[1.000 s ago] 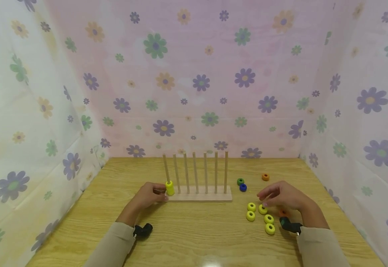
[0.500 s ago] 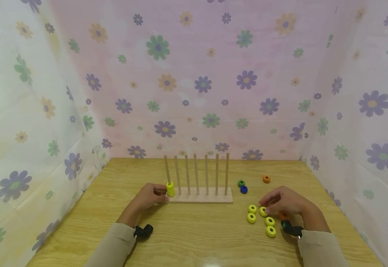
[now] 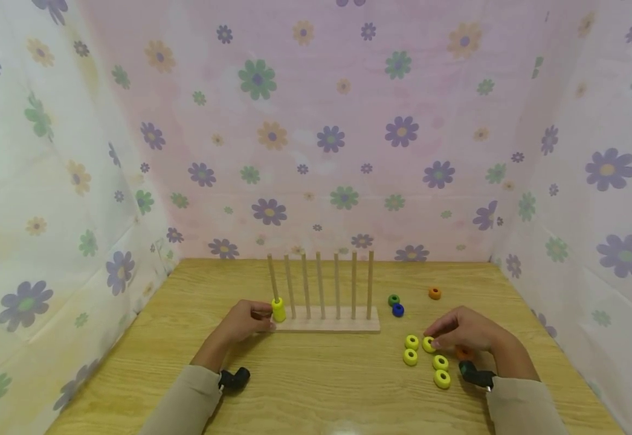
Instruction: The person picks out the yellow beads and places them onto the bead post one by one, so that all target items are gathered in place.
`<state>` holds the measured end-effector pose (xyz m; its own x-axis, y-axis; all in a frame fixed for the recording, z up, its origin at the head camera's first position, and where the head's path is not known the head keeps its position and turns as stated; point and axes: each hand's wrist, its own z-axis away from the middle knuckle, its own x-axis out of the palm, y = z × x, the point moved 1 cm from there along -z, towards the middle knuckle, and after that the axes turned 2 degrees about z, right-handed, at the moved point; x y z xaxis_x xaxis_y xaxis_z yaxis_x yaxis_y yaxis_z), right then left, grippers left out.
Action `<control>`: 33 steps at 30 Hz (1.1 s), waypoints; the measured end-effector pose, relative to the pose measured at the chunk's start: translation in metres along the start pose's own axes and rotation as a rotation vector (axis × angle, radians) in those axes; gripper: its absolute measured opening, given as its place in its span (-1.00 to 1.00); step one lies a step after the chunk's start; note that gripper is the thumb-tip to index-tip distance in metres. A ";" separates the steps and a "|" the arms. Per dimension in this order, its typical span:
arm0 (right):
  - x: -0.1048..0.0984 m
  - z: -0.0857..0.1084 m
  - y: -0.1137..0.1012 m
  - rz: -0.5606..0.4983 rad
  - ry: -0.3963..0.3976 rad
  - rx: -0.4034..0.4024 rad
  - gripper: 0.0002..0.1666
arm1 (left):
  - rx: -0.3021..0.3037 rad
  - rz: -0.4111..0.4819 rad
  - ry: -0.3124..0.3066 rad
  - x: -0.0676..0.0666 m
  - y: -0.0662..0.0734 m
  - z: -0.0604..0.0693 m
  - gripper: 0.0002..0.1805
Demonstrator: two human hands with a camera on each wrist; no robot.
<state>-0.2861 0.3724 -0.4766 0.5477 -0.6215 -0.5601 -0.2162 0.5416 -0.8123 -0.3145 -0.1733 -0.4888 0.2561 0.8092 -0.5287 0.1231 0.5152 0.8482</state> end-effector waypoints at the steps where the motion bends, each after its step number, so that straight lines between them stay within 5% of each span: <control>1: 0.000 0.000 0.001 -0.009 -0.006 -0.001 -0.64 | -0.001 -0.001 0.000 0.000 0.000 0.000 -0.50; 11: 0.000 0.000 0.005 -0.085 -0.032 0.021 -0.53 | -0.006 0.004 -0.002 0.001 -0.001 -0.001 -0.49; 33: -0.001 -0.001 -0.001 0.017 0.040 0.007 -0.60 | 0.003 0.023 -0.013 0.000 -0.003 -0.002 -0.49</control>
<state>-0.2874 0.3721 -0.4759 0.5116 -0.6340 -0.5799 -0.2197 0.5559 -0.8017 -0.3172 -0.1741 -0.4910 0.2714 0.8171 -0.5086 0.1199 0.4956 0.8602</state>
